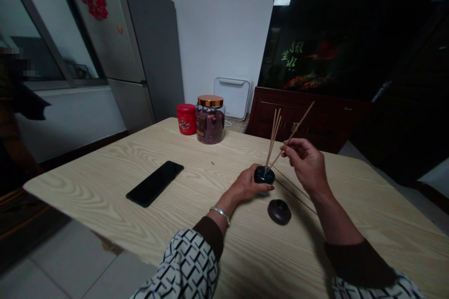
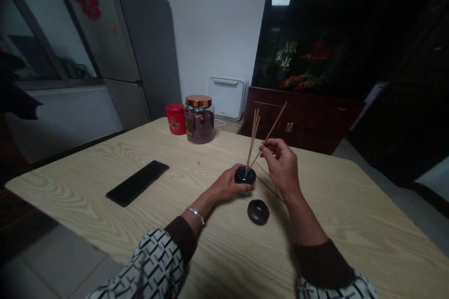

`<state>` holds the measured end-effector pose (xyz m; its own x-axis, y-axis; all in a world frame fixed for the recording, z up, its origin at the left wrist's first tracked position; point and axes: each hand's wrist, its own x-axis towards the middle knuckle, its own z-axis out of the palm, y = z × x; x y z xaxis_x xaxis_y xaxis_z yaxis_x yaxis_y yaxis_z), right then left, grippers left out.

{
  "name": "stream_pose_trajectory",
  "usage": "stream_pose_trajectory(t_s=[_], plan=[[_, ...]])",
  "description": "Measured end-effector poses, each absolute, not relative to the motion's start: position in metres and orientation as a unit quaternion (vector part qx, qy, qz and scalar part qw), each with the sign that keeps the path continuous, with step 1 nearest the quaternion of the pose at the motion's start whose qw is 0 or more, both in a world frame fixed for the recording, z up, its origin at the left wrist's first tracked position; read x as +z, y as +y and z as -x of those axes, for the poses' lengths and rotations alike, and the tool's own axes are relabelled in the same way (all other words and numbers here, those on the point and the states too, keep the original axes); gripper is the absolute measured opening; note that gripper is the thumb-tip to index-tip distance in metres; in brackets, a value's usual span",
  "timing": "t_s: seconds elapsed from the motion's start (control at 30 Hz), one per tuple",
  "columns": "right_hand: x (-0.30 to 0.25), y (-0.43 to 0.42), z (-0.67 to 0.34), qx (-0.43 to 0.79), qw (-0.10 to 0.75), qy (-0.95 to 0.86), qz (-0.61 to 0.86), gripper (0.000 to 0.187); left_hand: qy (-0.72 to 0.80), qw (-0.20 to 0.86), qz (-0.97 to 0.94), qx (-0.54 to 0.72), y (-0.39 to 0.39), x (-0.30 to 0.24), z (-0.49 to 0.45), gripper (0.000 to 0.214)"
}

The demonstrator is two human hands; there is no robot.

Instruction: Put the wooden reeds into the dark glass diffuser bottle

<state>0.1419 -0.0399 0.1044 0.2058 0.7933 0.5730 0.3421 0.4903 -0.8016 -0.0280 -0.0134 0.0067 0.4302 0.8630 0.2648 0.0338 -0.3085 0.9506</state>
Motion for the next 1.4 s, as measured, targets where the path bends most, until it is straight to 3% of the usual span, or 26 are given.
stream_pose_trajectory(t_s=[0.3,0.53,0.7,0.93,1.07,1.2,1.27,1.4], plan=[[0.086,-0.029,-0.167,0.198,0.301,-0.764,0.535,0.026,0.323,0.470,-0.705,0.422,-0.013,0.005,0.029,0.059],[0.058,-0.018,-0.239,0.038,0.025,-0.698,0.715,0.010,0.320,0.485,-0.698,0.418,-0.013,0.006,0.029,0.062],[0.032,-0.014,-0.257,0.075,-0.049,-0.696,0.712,0.012,0.310,0.493,-0.696,0.421,-0.013,0.006,0.029,0.059],[0.035,-0.015,-0.251,0.067,-0.027,-0.693,0.717,0.016,0.307,0.529,-0.667,0.426,-0.013,0.004,0.026,0.059],[0.047,-0.017,-0.246,0.014,0.057,-0.676,0.735,0.016,0.306,0.521,-0.675,0.422,-0.013,0.004,0.027,0.060],[0.059,-0.016,-0.245,-0.013,0.237,-0.662,0.711,0.012,0.311,0.511,-0.680,0.423,-0.013,0.005,0.027,0.062],[0.066,-0.016,-0.241,-0.008,0.362,-0.641,0.677,0.019,0.309,0.509,-0.682,0.424,-0.012,0.005,0.027,0.062],[0.089,-0.021,-0.219,0.115,0.612,-0.543,0.564,0.033,0.310,0.506,-0.685,0.423,-0.013,0.006,0.028,0.062]])
